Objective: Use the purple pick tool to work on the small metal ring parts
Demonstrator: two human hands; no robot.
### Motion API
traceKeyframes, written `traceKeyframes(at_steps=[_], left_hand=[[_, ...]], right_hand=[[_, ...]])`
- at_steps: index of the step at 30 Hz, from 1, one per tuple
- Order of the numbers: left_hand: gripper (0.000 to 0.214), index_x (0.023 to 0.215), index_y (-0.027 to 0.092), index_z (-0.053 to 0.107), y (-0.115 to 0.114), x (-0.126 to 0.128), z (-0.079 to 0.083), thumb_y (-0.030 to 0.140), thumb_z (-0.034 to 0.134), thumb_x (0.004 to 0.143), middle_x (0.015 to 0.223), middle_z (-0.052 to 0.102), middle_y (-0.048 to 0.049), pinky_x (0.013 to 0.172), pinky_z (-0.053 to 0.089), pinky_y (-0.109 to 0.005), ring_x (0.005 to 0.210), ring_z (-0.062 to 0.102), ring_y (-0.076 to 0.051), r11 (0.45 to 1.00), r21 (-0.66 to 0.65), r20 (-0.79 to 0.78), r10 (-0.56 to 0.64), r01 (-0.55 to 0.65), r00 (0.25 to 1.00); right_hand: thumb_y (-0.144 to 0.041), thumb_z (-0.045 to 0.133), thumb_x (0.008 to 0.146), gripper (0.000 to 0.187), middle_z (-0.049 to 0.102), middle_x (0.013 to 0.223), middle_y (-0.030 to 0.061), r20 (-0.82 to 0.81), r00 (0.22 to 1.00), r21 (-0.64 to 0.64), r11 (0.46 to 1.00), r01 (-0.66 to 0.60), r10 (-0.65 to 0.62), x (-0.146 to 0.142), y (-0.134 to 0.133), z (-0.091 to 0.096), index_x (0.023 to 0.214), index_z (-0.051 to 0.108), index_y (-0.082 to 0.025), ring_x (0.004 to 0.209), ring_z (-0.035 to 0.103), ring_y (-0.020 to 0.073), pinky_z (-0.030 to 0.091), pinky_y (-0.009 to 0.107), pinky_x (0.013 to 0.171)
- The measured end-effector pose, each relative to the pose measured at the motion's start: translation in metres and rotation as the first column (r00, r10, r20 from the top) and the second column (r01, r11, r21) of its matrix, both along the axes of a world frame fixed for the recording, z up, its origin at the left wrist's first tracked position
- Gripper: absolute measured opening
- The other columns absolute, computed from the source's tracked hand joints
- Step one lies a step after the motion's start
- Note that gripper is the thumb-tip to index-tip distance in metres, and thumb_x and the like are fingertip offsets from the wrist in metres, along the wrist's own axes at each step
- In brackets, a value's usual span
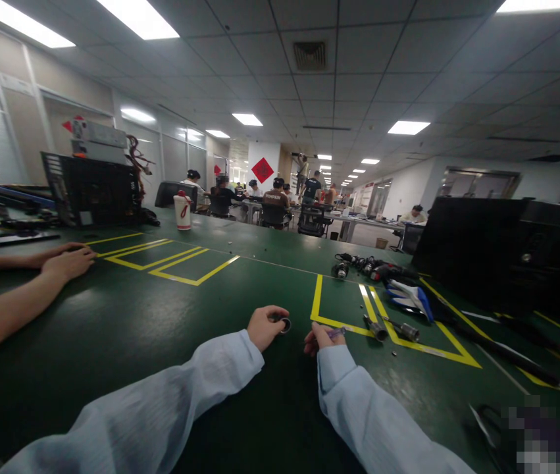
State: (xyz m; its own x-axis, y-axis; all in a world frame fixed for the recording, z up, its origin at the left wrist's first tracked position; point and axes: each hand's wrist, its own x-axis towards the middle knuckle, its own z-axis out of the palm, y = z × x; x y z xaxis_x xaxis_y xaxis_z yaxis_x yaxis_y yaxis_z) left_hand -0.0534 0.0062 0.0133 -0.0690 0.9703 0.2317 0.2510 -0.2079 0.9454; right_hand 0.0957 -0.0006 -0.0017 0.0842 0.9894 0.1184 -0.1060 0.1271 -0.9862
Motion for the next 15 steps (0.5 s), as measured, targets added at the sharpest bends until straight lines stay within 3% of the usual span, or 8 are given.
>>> traceKeyframes(at_steps=[15], left_hand=[[0.019, 0.077, 0.010, 0.064, -0.0081, 0.0075, 0.0058, 0.010, 0.061, 0.058, 0.072, 0.067, -0.0066, 0.059, 0.052, -0.026, 0.061, 0.062, -0.015, 0.998, -0.011, 0.145, -0.064, 0.066, 0.987]], right_hand=[[-0.042, 0.058, 0.060, 0.035, 0.048, 0.026, -0.0017, 0.012, 0.999, 0.001, 0.999, -0.033, 0.033, -0.0018, 0.0006, -0.0029, 0.037, 0.053, -0.017, 0.023, 0.039, 0.0070, 0.029, 0.019, 0.029]])
